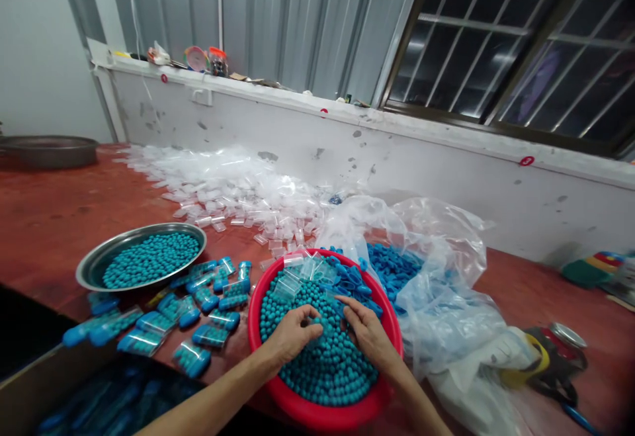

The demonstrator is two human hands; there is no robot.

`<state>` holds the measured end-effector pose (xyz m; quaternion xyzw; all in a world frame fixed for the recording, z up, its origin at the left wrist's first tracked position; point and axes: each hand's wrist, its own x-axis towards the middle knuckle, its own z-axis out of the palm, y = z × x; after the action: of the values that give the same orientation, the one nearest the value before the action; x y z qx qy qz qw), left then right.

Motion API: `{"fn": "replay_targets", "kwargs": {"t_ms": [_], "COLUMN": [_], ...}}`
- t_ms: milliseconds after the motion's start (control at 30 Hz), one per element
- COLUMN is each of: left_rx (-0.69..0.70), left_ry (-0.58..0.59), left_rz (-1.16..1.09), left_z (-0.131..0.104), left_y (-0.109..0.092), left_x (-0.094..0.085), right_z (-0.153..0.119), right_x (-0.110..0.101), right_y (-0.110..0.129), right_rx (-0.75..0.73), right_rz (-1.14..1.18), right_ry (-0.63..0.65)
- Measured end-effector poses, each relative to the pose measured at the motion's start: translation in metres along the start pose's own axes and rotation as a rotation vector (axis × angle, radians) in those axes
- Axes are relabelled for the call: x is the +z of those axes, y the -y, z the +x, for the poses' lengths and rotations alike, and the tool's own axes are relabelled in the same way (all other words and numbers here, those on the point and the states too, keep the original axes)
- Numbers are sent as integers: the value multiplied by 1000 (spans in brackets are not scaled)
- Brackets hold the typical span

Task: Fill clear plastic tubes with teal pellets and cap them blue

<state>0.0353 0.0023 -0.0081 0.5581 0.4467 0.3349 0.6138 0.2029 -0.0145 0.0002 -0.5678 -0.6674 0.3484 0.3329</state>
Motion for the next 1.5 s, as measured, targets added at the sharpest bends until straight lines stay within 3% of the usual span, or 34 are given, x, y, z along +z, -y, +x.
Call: {"fn": "replay_targets", "kwargs": {"t_ms": [100,233,433,600,667,833,967,1067,1167,1267,1500], "left_rx": [57,-71,-121,-137,-127,-105,-97,-78,-66,-48,48], "left_ry": [0,113,75,66,67,48,49,72,119,136,120], "left_rz": [24,-109,-196,-178,-167,-111,-112,-173,-233,-209,-169], "left_z": [-2,-7,-8,-8,-9,-10,-9,-9,-10,-10,-10], "left_y": [0,0,0,0,1,4,7,8,6,5,9], "left_x": [4,5,3,7,9,12,9,7,7,9,10], "right_z": [-4,-11,-17,-9,-6,-15,-24,-25,-22,-19,-16], "right_x": [1,-3,-9,-12,-9,1,-7,-20,-24,-16,4], "right_y": [11,7,-4,2,2,7,6,-5,-10,-1,30], "right_rx": [-36,-115,72,69,60,-182,-186,-157,-61,-26,-157], "right_rz": [19,-115,102,139,120,-304,-539,-483,-278,-81,-110], "right_ry": [1,18,126,-41,-28,43,114,130,58,30,13]}}
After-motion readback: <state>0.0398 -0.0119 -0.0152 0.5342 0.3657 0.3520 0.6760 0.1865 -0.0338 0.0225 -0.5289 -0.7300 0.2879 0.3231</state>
